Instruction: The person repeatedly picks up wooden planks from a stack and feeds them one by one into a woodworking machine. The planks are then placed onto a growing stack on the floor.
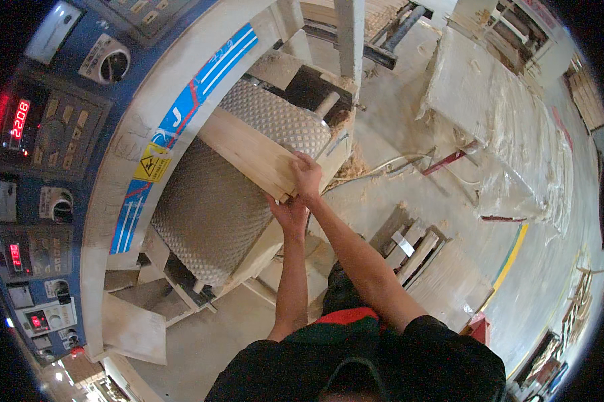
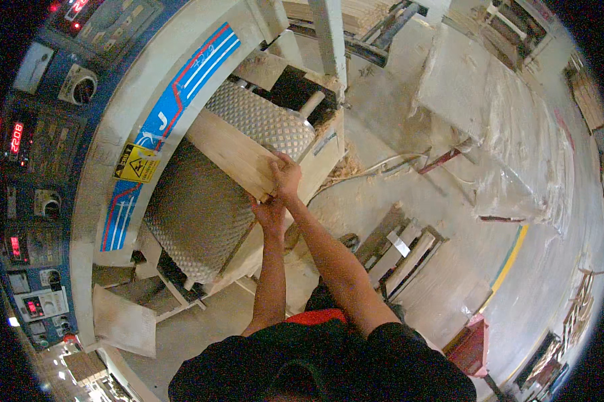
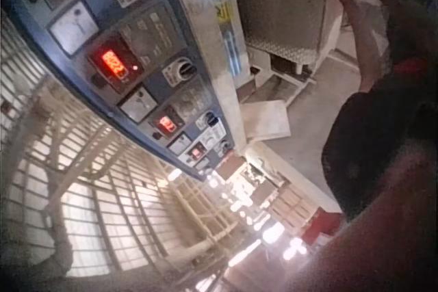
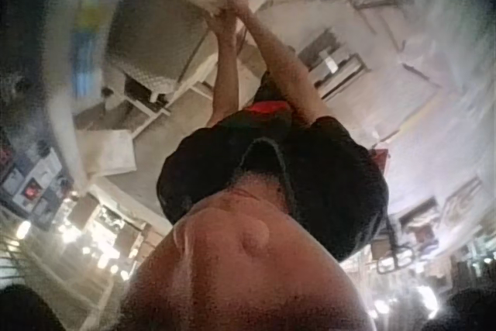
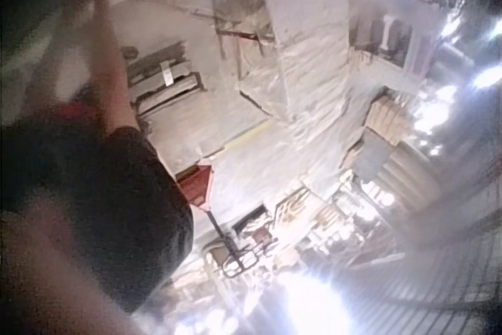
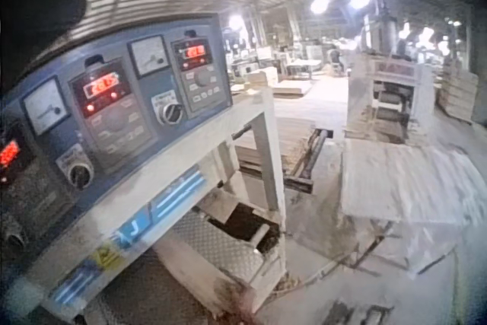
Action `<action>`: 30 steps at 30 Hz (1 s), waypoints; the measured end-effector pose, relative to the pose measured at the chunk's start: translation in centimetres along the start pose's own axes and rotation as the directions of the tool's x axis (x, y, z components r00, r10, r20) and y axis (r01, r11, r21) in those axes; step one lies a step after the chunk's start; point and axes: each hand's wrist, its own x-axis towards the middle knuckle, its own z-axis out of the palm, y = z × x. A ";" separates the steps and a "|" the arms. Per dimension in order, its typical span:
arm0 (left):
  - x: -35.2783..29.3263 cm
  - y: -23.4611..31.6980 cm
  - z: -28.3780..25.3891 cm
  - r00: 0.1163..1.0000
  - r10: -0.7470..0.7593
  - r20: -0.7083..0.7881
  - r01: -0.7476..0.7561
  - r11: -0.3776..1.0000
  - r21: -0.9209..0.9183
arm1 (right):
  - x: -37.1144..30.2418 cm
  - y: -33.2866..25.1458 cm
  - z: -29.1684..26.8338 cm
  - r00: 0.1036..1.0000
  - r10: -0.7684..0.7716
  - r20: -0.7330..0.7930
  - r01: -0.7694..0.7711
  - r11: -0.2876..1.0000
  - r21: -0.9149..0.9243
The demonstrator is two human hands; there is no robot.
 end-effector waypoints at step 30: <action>-20.6 -29.9 -14.1 0.111 -0.513 -0.851 0.894 -0.323 0.311 | -51.1 9.3 -62.3 -0.284 0.180 -0.942 -0.646 0.690 0.327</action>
